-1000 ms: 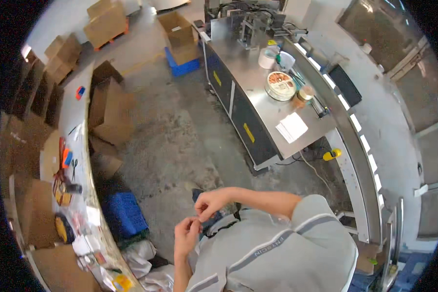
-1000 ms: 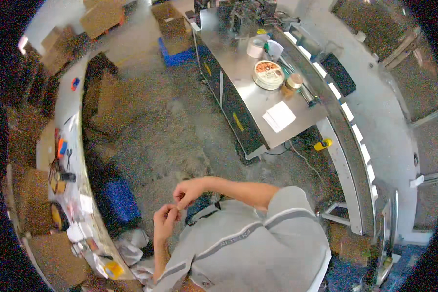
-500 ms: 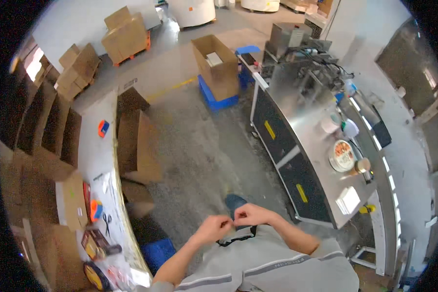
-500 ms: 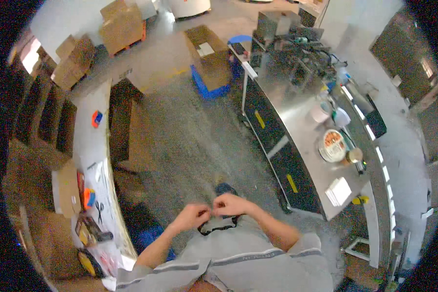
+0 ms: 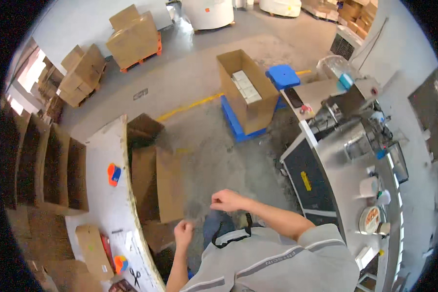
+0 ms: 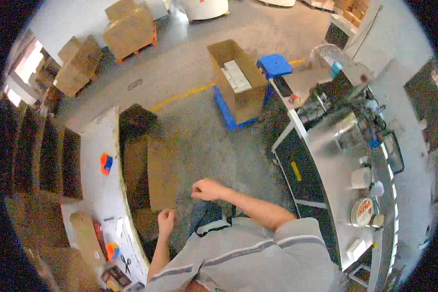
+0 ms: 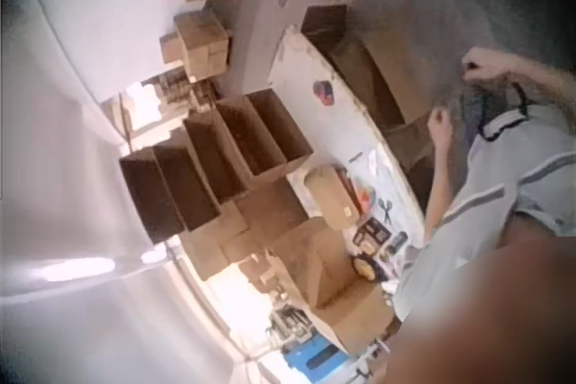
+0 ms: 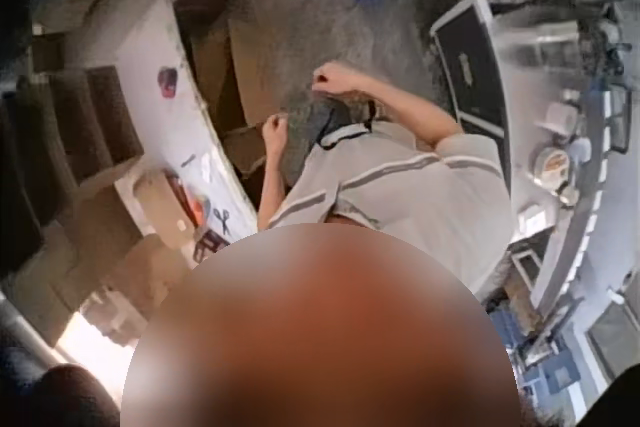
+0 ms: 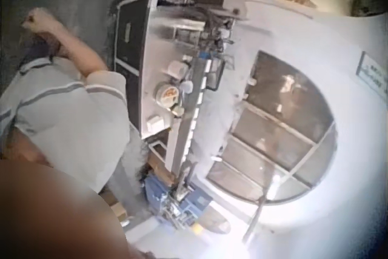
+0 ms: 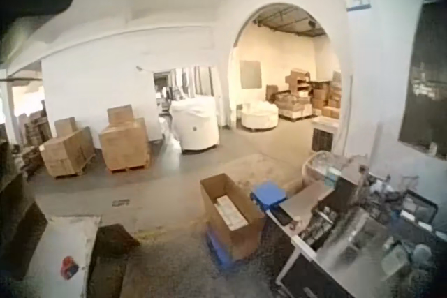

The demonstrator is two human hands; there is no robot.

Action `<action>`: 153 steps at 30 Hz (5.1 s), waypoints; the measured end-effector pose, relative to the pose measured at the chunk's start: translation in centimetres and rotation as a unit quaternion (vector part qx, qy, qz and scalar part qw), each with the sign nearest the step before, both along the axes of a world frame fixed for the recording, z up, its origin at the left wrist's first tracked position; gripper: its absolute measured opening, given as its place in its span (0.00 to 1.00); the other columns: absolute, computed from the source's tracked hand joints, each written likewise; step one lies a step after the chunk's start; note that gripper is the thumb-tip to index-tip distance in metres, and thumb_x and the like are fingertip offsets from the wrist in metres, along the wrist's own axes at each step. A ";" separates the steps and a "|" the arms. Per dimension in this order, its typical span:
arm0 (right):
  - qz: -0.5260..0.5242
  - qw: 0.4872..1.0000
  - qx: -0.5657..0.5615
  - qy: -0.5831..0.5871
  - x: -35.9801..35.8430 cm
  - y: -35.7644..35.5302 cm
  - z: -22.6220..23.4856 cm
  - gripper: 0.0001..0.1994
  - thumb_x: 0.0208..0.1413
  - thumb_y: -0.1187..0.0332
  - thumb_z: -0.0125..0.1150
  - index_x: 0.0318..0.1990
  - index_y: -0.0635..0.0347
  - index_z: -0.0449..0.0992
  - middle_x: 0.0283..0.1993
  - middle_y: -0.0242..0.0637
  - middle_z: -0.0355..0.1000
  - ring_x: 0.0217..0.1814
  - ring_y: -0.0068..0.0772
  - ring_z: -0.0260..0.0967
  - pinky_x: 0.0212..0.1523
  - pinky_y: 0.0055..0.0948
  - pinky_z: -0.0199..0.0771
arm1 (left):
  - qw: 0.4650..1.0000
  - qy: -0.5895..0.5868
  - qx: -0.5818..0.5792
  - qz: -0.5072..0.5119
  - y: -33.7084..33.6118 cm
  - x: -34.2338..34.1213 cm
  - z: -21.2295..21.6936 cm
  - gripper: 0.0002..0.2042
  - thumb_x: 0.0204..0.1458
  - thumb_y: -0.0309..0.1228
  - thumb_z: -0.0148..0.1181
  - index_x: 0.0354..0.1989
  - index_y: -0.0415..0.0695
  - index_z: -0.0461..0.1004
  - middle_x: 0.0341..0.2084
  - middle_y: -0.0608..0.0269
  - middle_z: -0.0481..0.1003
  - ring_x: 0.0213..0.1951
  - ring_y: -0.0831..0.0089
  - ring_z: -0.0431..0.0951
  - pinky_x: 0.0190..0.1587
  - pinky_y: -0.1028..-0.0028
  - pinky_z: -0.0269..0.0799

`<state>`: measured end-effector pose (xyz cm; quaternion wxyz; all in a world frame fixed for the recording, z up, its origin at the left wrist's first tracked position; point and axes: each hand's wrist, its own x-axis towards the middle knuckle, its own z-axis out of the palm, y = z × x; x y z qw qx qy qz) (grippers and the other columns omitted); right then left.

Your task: Packaging paper boxes into plastic bags using a heat sealer and placing them into a large cardboard box.

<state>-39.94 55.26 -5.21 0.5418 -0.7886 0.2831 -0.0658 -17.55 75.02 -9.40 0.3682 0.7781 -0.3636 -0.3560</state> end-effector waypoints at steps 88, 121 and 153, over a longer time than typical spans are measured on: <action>-0.946 0.284 0.153 -0.027 -56.4 -187.1 -19.7 0.12 0.54 0.61 0.61 0.31 0.63 0.79 0.21 0.33 0.74 0.19 0.24 0.69 0.22 0.29 0.71 | 0.738 0.003 0.288 -0.611 -257.3 -57.8 -19.6 0.09 0.53 0.30 0.55 0.30 0.37 0.76 0.22 0.57 0.76 0.22 0.70 0.77 0.22 0.71 0.74; -0.895 0.307 -0.228 0.231 -153.1 -206.2 -7.3 0.28 0.45 0.76 0.61 0.58 0.59 0.66 0.46 0.44 0.66 0.43 0.44 0.69 0.46 0.36 0.71 | 0.709 -0.111 0.455 -0.528 -259.1 -115.9 -7.3 0.16 0.58 0.39 0.57 0.46 0.40 0.73 0.32 0.57 0.78 0.34 0.67 0.80 0.35 0.72 0.75; -0.907 0.211 -0.269 0.246 -149.5 -207.8 -5.5 0.23 0.51 0.59 0.67 0.49 0.65 0.71 0.42 0.44 0.68 0.34 0.41 0.69 0.36 0.38 0.72 | 0.690 -0.096 0.437 -0.569 -260.6 -119.4 -7.1 0.14 0.58 0.37 0.57 0.46 0.40 0.73 0.34 0.57 0.78 0.34 0.68 0.80 0.36 0.71 0.74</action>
